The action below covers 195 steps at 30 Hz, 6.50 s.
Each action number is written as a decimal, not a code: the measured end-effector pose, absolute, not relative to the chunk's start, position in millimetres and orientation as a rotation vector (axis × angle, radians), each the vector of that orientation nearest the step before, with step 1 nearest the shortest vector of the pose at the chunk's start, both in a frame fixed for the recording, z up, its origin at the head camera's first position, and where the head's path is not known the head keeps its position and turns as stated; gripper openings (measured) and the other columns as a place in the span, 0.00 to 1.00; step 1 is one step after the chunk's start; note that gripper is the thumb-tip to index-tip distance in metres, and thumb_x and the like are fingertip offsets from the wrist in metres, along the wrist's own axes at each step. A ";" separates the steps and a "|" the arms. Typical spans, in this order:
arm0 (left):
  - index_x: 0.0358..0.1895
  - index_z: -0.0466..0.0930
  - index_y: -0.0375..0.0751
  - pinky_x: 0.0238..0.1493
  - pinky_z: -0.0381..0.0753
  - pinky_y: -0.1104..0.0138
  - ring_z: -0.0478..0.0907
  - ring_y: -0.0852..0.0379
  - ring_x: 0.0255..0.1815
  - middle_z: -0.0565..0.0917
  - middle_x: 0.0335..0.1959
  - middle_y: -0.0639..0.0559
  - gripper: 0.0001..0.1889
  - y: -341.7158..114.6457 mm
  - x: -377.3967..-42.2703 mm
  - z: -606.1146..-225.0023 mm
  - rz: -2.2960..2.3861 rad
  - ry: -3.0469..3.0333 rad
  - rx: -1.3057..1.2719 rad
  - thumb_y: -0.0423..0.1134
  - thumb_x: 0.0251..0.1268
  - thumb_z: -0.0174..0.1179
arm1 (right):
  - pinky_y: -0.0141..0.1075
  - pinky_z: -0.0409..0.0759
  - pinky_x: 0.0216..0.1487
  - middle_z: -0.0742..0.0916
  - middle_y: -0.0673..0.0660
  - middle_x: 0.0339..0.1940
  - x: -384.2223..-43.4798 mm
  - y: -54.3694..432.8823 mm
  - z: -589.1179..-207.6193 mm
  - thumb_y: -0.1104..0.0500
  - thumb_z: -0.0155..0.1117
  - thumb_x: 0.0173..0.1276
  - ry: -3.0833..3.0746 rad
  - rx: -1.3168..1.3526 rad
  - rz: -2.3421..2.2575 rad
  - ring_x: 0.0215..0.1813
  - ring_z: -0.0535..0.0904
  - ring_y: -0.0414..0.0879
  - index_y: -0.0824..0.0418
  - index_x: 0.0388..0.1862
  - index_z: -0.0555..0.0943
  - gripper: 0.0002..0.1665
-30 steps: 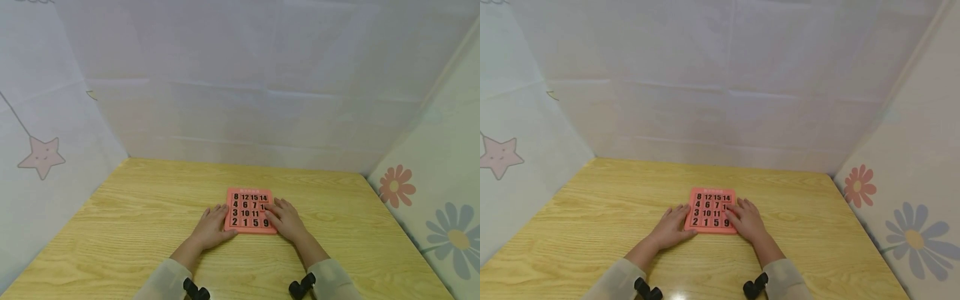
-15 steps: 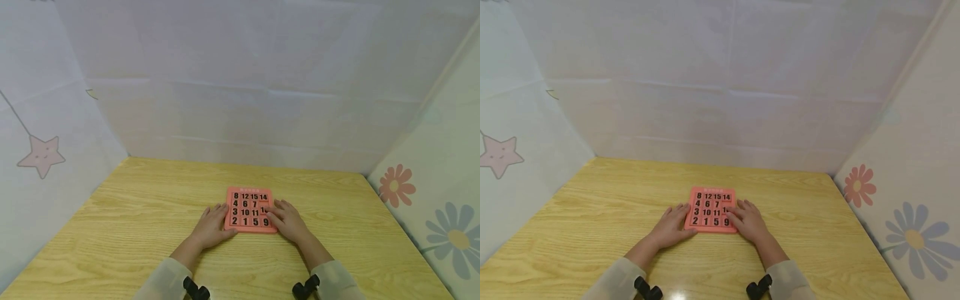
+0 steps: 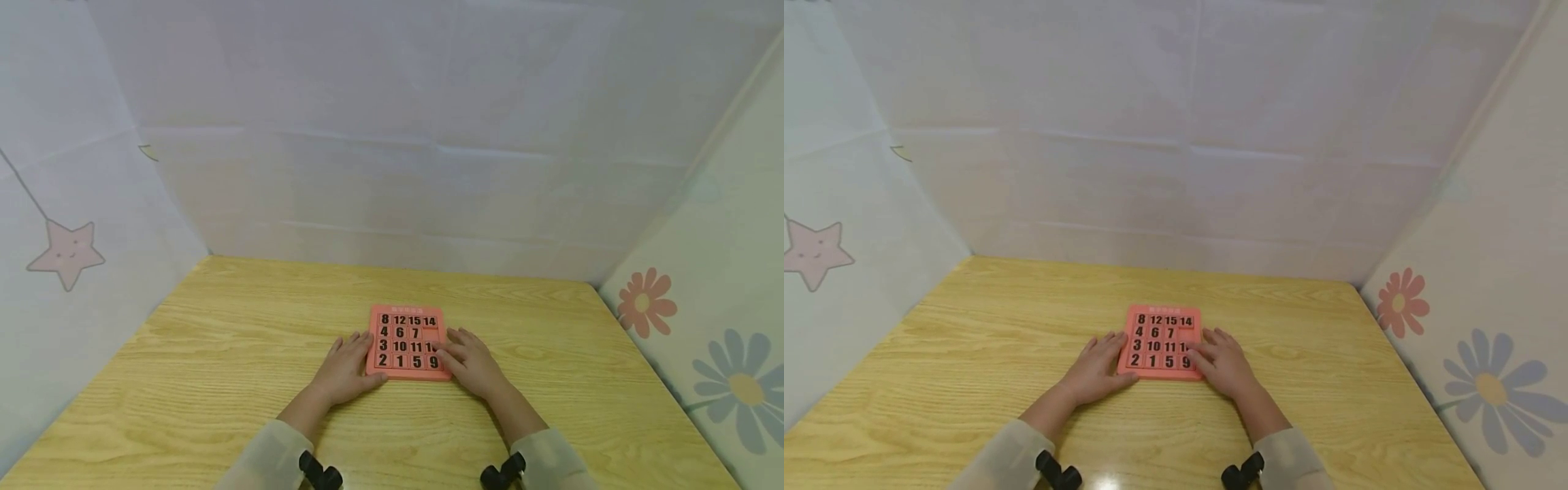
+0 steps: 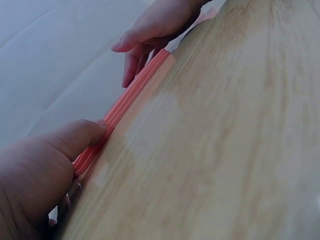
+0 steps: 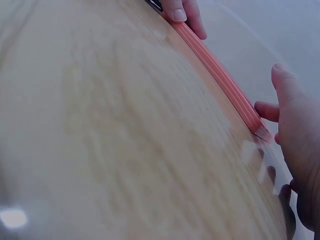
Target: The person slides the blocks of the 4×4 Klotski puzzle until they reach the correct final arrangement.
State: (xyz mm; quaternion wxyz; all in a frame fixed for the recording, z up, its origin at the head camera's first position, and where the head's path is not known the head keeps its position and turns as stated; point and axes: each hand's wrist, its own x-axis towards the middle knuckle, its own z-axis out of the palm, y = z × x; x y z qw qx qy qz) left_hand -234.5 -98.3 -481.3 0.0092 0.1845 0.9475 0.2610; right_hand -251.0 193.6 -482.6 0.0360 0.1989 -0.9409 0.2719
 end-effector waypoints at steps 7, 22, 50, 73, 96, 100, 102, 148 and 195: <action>0.75 0.58 0.36 0.80 0.43 0.44 0.53 0.41 0.79 0.62 0.76 0.41 0.45 -98.2 -234.0 -482.0 0.828 2.952 0.579 0.61 0.62 0.61 | 0.65 0.57 0.74 0.72 0.64 0.73 -249.7 193.6 -484.5 0.46 0.55 0.74 -2.855 0.621 0.856 0.76 0.61 0.66 0.54 0.61 0.81 0.23; 0.75 0.59 0.35 0.80 0.43 0.44 0.54 0.41 0.79 0.62 0.76 0.40 0.46 -98.2 -232.3 -482.1 0.844 2.953 0.572 0.61 0.62 0.61 | 0.66 0.45 0.77 0.59 0.66 0.79 -258.7 171.1 -480.2 0.34 0.46 0.74 -2.959 0.388 0.650 0.80 0.49 0.66 0.55 0.76 0.64 0.39; 0.75 0.59 0.35 0.80 0.43 0.45 0.54 0.41 0.79 0.62 0.76 0.41 0.46 -97.6 -233.1 -481.2 0.826 2.961 0.564 0.61 0.62 0.61 | 0.63 0.44 0.78 0.59 0.65 0.80 -268.5 158.1 -476.0 0.31 0.44 0.73 -3.082 0.318 0.488 0.81 0.47 0.66 0.49 0.76 0.64 0.40; 0.74 0.60 0.35 0.80 0.44 0.45 0.54 0.41 0.79 0.63 0.76 0.41 0.45 -97.2 -234.2 -481.7 0.846 2.959 0.552 0.60 0.61 0.62 | 0.63 0.43 0.78 0.60 0.64 0.79 -246.2 162.5 -475.5 0.31 0.45 0.72 -3.059 0.376 0.558 0.81 0.46 0.65 0.50 0.75 0.66 0.40; 0.75 0.59 0.36 0.80 0.44 0.44 0.54 0.41 0.79 0.63 0.76 0.41 0.46 -94.9 -236.0 -483.5 0.833 2.959 0.563 0.62 0.61 0.61 | 0.62 0.50 0.78 0.61 0.66 0.79 -261.2 140.4 -474.4 0.30 0.46 0.72 -3.031 0.345 0.517 0.80 0.50 0.66 0.53 0.75 0.66 0.42; 0.74 0.60 0.35 0.79 0.45 0.44 0.55 0.41 0.79 0.64 0.75 0.41 0.46 -94.6 -236.6 -484.0 0.834 2.959 0.566 0.62 0.61 0.62 | 0.62 0.48 0.78 0.61 0.66 0.79 -266.4 131.2 -474.2 0.30 0.45 0.72 -3.047 0.340 0.499 0.80 0.49 0.66 0.54 0.75 0.65 0.43; 0.74 0.60 0.35 0.79 0.45 0.44 0.55 0.41 0.79 0.64 0.75 0.41 0.46 -94.4 -236.6 -483.7 0.838 2.958 0.565 0.62 0.61 0.62 | 0.62 0.47 0.78 0.60 0.66 0.79 -268.5 127.4 -474.6 0.30 0.46 0.72 -3.048 0.336 0.505 0.80 0.48 0.65 0.54 0.75 0.65 0.42; 0.74 0.61 0.37 0.80 0.44 0.45 0.55 0.42 0.79 0.64 0.75 0.42 0.46 -94.5 -238.0 -485.9 0.856 2.967 0.555 0.62 0.60 0.62 | 0.63 0.45 0.78 0.58 0.65 0.80 -270.6 130.6 -475.5 0.31 0.46 0.73 -3.068 0.239 0.533 0.81 0.47 0.66 0.54 0.76 0.64 0.42; 0.73 0.62 0.34 0.79 0.46 0.44 0.55 0.41 0.78 0.65 0.75 0.41 0.45 -93.8 -237.8 -483.5 0.833 2.968 0.569 0.61 0.60 0.62 | 0.64 0.43 0.78 0.58 0.63 0.80 -272.1 112.6 -474.3 0.28 0.41 0.72 -3.086 0.265 0.495 0.81 0.45 0.64 0.50 0.76 0.65 0.42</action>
